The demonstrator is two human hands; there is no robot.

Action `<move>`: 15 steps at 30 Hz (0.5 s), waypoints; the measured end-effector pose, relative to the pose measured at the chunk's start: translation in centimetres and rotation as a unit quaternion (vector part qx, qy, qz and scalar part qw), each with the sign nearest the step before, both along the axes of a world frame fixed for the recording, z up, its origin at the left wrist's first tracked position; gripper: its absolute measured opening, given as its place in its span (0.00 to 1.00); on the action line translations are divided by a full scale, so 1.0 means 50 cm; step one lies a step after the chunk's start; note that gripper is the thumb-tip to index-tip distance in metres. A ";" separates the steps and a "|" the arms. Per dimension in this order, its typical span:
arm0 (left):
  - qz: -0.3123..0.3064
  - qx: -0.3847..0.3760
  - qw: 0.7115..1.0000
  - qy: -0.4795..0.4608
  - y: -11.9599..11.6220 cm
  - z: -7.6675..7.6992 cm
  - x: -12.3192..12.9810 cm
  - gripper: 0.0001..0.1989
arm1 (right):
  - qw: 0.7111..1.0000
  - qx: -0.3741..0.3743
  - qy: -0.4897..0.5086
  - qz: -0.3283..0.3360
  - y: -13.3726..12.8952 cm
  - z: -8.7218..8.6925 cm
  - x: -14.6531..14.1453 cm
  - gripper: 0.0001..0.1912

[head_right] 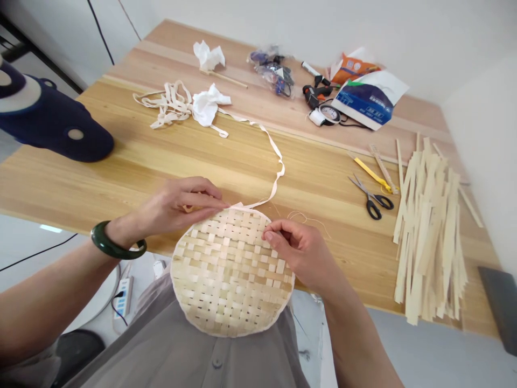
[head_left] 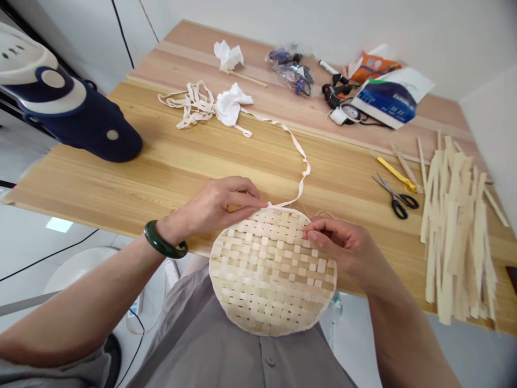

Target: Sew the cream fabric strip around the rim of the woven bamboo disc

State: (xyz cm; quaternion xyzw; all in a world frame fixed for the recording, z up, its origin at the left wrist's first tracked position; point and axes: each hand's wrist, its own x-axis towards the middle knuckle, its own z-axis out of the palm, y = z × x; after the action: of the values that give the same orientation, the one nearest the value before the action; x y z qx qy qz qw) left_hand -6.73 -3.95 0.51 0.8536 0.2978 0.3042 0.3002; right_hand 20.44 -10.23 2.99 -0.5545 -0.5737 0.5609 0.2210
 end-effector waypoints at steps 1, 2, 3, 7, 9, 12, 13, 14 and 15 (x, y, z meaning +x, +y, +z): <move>0.001 0.003 1.000 -0.005 -0.002 0.000 0.002 0.09 | 1.000 0.001 -0.004 0.001 -0.001 0.000 -0.001 0.12; 0.008 -0.004 1.000 -0.015 -0.003 0.002 0.005 0.09 | 1.000 0.001 -0.007 0.002 -0.002 0.000 -0.002 0.12; 0.024 -0.023 0.999 -0.027 -0.005 0.004 0.010 0.08 | 1.000 0.002 -0.009 0.003 -0.002 0.000 -0.004 0.12; 0.124 -0.212 0.966 -0.078 -0.012 0.014 0.040 0.13 | 1.000 0.008 -0.009 0.003 -0.005 0.006 -0.009 0.12; 0.140 -0.326 0.930 -0.095 -0.015 0.018 0.052 0.15 | 1.000 0.015 -0.013 0.003 -0.006 0.010 -0.011 0.12; 0.132 -0.432 0.884 -0.119 -0.018 0.019 0.061 0.14 | 0.999 0.027 -0.019 0.006 -0.007 0.013 -0.012 0.12; 0.130 -0.449 0.875 -0.125 -0.019 0.019 0.062 0.13 | 0.999 0.030 -0.018 0.007 -0.007 0.013 -0.012 0.12; 0.127 -0.459 0.870 -0.127 -0.020 0.018 0.062 0.12 | 0.999 0.032 -0.018 0.008 -0.007 0.012 -0.012 0.12; 0.122 -0.462 0.869 -0.126 -0.020 0.018 0.062 0.13 | 0.999 0.034 -0.018 0.008 -0.007 0.011 -0.012 0.12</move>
State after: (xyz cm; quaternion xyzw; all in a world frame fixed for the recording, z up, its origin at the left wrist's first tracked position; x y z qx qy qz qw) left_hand -3.64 -4.95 1.40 0.5283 0.4661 0.2710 0.6559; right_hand 19.86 -10.56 3.53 -0.5521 -0.6008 0.5324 0.2251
